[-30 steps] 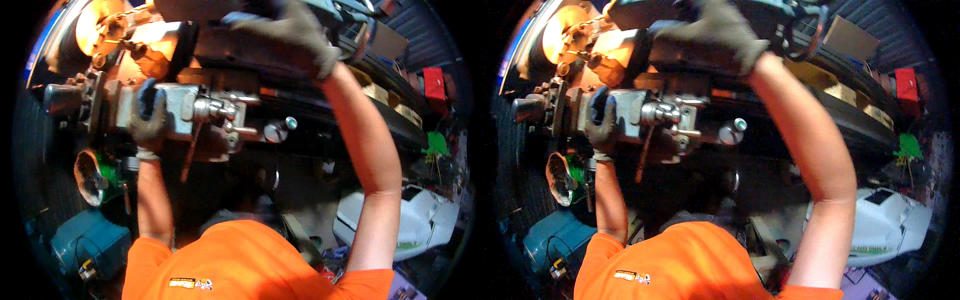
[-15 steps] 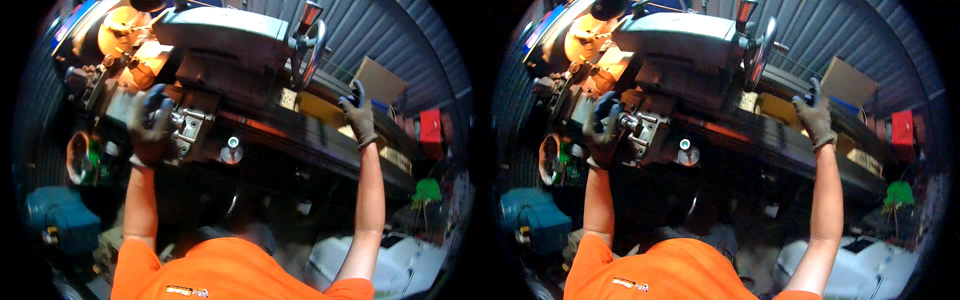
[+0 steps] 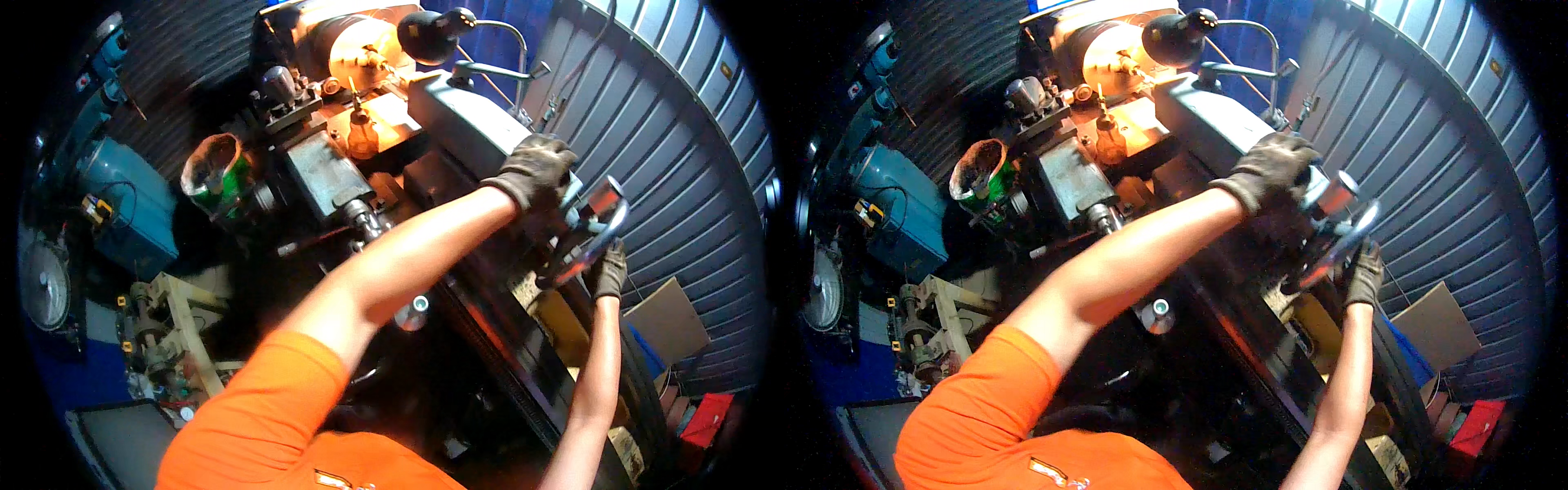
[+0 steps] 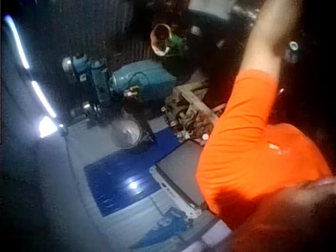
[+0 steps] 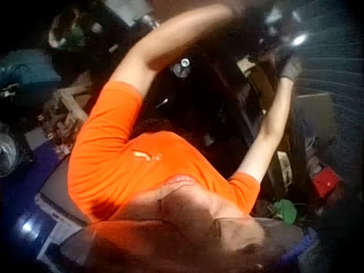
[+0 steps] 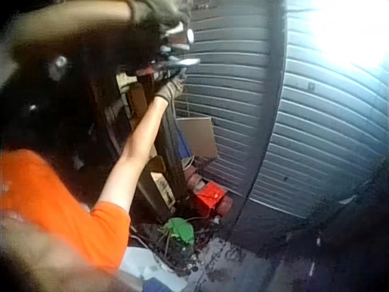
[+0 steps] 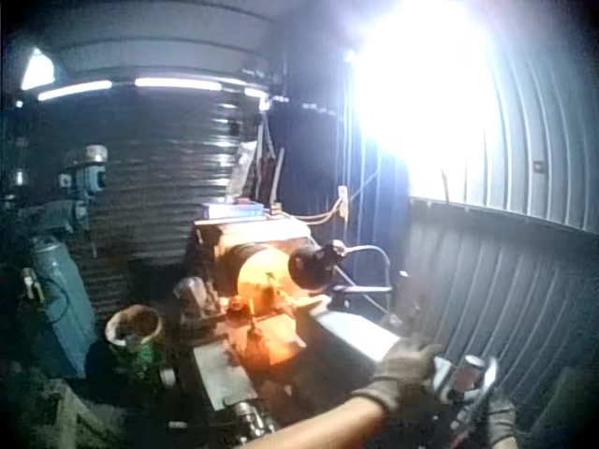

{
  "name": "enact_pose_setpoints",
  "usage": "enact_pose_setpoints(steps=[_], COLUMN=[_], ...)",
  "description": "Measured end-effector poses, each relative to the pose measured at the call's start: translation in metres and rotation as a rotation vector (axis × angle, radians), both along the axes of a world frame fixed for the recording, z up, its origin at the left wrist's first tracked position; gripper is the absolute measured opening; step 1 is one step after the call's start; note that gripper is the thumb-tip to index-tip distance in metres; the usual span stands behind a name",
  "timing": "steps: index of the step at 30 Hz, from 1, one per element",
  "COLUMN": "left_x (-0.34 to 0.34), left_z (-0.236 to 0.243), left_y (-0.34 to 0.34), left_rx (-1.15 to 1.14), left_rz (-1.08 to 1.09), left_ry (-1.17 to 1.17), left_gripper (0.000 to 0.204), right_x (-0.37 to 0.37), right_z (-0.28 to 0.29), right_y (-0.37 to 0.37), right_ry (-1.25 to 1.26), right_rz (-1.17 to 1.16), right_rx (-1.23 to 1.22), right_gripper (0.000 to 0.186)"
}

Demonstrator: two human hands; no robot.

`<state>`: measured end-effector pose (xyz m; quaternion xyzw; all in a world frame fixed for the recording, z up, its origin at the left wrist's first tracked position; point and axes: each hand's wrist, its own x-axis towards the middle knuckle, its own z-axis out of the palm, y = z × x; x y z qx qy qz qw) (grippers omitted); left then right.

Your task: The person operates a metalworking machine by turning a large handwheel with their right hand while stabilizing the carriage with their left. They briefly pause to pick up a small metal component from a nearby table and return to the machine to continue adjusting the handwheel.

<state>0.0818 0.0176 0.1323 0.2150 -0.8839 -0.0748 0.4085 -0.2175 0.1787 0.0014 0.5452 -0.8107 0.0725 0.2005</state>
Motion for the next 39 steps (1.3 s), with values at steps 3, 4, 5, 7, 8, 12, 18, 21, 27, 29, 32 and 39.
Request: enact_pose_setpoints(steps=[3, 4, 5, 7, 8, 12, 18, 21, 27, 29, 32, 39], left_x=[-0.040, -0.048, -0.045, -0.036, -0.036, -0.034, -0.034, -0.032, -0.042, -0.052, -0.041, -0.038], left_z=[0.002, 0.007, 0.012, 0.008, 0.005, 0.003, 0.004, 0.009, 0.004, 0.009, 0.003, 0.004], left_y=[-0.007, -0.001, 0.001, -0.003, -0.006, -0.012, -0.010, -0.009, -0.013, -0.008, -0.013, -0.010], left_rx=[0.164, 0.158, 0.181, 0.209, 0.207, 0.203, 0.198, 0.235, 0.184, 0.200, 0.187, 0.183], left_rz=[0.044, 0.070, 0.063, 0.078, 0.077, 0.087, 0.095, 0.104, 0.116, 0.088, 0.115, 0.148], left_ry=[-0.251, -0.377, -0.394, -0.397, -0.399, -0.377, -0.355, -0.387, -0.362, -0.375, -0.365, -0.367], left_gripper=[0.043, 0.048, 0.049, 0.049, 0.049, 0.049, 0.051, 0.051, 0.055, 0.055, 0.055, 0.054], right_x=[-0.048, -0.058, -0.044, 0.013, 0.049, 0.122, 0.067, 0.013, -0.056, -0.061, 0.036, 0.094], right_z=[-0.024, -0.042, -0.051, -0.054, -0.041, 0.050, 0.129, 0.111, -0.007, -0.069, -0.041, 0.129], right_y=[0.010, 0.020, 0.021, 0.028, 0.037, 0.084, 0.056, 0.017, -0.013, 0.009, 0.033, 0.067], right_ry=[-0.723, -1.236, -1.442, -0.920, -0.599, -0.584, -0.441, -0.196, -1.034, -1.801, -1.706, -0.687], right_rz=[-0.033, -0.080, -0.071, 0.118, 0.212, 0.380, 0.456, 0.358, 0.155, 0.145, 0.416, 0.512], right_rx=[-0.054, -0.284, -0.358, 0.030, 0.169, 0.162, -0.205, -0.239, -0.138, -0.431, 0.204, 0.058], right_gripper=[0.062, 0.058, 0.053, 0.044, 0.039, 0.032, 0.039, 0.035, 0.030, 0.044, 0.031, 0.025])
